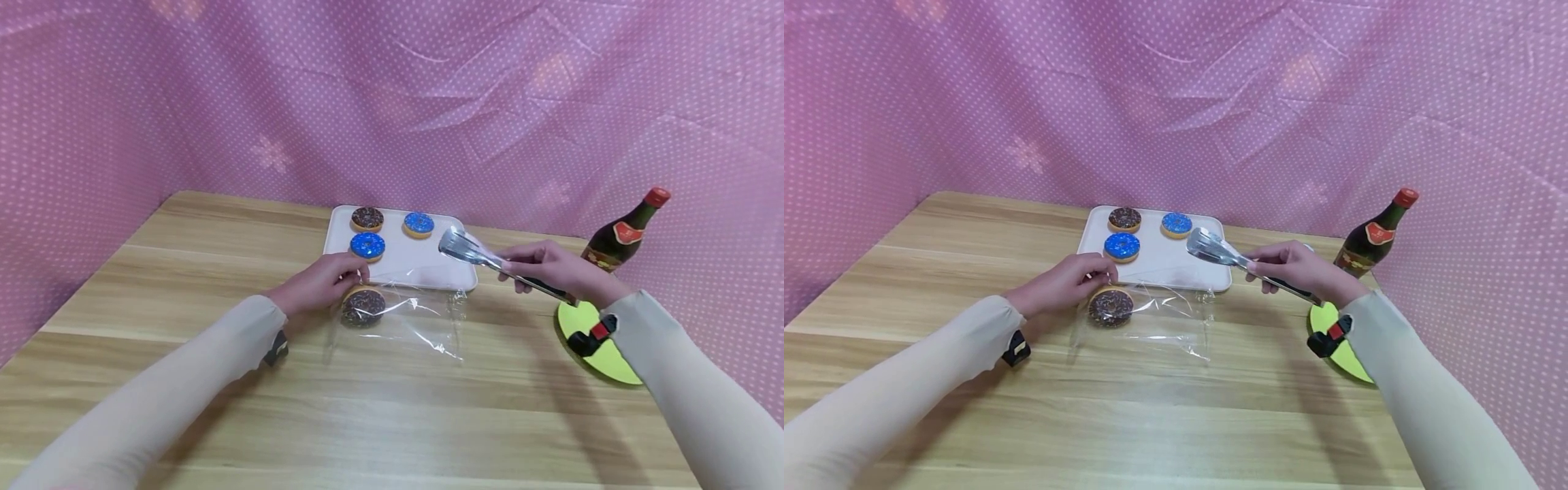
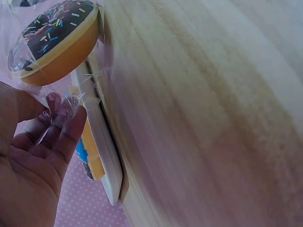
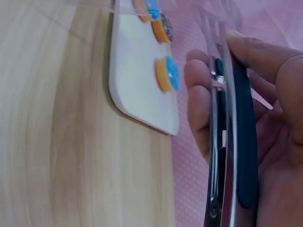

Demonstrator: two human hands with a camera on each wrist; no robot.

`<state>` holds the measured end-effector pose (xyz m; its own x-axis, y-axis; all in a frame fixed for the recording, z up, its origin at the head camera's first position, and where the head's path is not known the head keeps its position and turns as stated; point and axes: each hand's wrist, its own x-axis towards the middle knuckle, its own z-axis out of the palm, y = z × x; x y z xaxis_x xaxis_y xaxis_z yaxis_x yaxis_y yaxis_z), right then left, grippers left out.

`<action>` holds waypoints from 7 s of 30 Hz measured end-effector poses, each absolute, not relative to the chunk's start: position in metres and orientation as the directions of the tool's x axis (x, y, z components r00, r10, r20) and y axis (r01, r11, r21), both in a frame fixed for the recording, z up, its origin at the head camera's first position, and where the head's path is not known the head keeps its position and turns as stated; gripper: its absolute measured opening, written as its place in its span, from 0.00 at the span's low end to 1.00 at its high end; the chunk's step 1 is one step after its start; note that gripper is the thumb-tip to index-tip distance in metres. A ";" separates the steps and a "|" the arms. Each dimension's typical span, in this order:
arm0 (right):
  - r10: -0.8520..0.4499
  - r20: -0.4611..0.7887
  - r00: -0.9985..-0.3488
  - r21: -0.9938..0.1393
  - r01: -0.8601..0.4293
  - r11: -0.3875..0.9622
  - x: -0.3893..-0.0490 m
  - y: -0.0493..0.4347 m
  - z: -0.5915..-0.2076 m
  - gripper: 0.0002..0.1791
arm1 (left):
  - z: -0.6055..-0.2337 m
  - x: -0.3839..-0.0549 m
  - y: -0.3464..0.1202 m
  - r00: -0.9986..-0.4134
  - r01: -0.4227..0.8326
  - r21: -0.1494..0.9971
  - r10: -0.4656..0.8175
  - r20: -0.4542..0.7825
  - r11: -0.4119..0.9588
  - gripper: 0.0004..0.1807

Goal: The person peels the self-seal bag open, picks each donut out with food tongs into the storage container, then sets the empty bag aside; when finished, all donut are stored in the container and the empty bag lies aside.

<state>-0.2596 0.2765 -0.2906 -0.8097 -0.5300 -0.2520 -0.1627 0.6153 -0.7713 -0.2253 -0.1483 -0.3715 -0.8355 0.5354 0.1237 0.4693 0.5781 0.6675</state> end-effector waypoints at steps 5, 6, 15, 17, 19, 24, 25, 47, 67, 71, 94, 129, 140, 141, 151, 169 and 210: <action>-0.556 -0.240 -0.796 -0.776 -0.187 0.602 -0.242 0.294 -0.283 0.21 | -0.371 -0.227 -0.147 -0.838 0.468 0.658 0.532 0.118 0.590 0.09; -0.574 -0.235 -0.784 -0.779 -0.202 0.594 -0.239 0.297 -0.282 0.20 | -0.372 -0.227 -0.147 -0.840 0.465 0.659 0.531 0.116 0.591 0.09; -0.696 -0.299 -0.652 -0.802 -0.224 0.554 -0.223 0.322 -0.299 0.17 | -0.373 -0.227 -0.147 -0.842 0.462 0.660 0.526 0.118 0.592 0.09; -0.695 -0.310 -0.649 -0.802 -0.214 0.557 -0.220 0.323 -0.305 0.17 | -0.373 -0.228 -0.147 -0.843 0.460 0.661 0.526 0.115 0.592 0.09; -0.692 -0.316 -0.649 -0.806 -0.201 0.556 -0.218 0.322 -0.310 0.17 | -0.374 -0.228 -0.146 -0.844 0.457 0.664 0.524 0.114 0.592 0.09; -0.690 -0.346 -0.636 -0.811 -0.168 0.561 -0.217 0.315 -0.320 0.18 | -0.376 -0.228 -0.146 -0.839 0.471 0.661 0.528 0.130 0.585 0.09; -0.687 -0.350 -0.637 -0.805 -0.170 0.568 -0.217 0.314 -0.321 0.18 | -0.376 -0.228 -0.146 -0.838 0.471 0.662 0.529 0.131 0.583 0.09; -0.728 -0.196 -0.657 -0.698 -0.428 0.574 -0.216 0.244 -0.333 0.18 | -0.377 -0.227 -0.142 -0.829 0.494 0.647 0.539 0.148 0.581 0.09; -0.746 -0.081 -0.661 -0.616 -0.555 0.559 -0.222 0.195 -0.337 0.16 | -0.376 -0.224 -0.145 -0.835 0.485 0.644 0.532 0.141 0.591 0.10; -0.740 -0.076 -0.668 -0.626 -0.546 0.557 -0.223 0.190 -0.340 0.17 | -0.375 -0.223 -0.144 -0.828 0.498 0.641 0.541 0.152 0.583 0.10; -0.742 -0.129 -0.658 -0.656 -0.504 0.561 -0.222 0.201 -0.338 0.19 | -0.378 -0.224 -0.148 -0.831 0.493 0.650 0.533 0.156 0.579 0.11; -0.473 -0.230 -0.851 -0.769 -0.139 0.624 -0.220 0.336 -0.319 0.21 | -0.376 -0.220 -0.164 -0.848 0.471 0.662 0.505 0.158 0.583 0.10; -0.409 -0.315 -0.856 -0.781 -0.011 0.624 -0.252 0.286 -0.330 0.23 | -0.376 -0.219 -0.166 -0.828 0.506 0.640 0.534 0.171 0.579 0.10; -0.412 -0.324 -0.852 -0.780 -0.005 0.626 -0.254 0.281 -0.331 0.23 | -0.376 -0.219 -0.166 -0.826 0.508 0.640 0.536 0.174 0.576 0.11; -0.397 -0.424 -0.814 -0.773 0.096 0.627 -0.262 0.246 -0.339 0.24 | -0.375 -0.217 -0.165 -0.809 0.541 0.624 0.551 0.204 0.564 0.12; -0.407 -0.466 -0.786 -0.791 0.164 0.589 -0.264 0.242 -0.340 0.25 | -0.372 -0.211 -0.160 -0.833 0.492 0.612 0.540 0.122 0.619 0.14; -0.152 -0.135 -0.979 -0.380 -0.091 0.921 -0.251 0.265 -0.362 0.19 | -0.371 -0.163 -0.123 -0.724 0.649 0.201 0.677 -0.134 0.734 0.39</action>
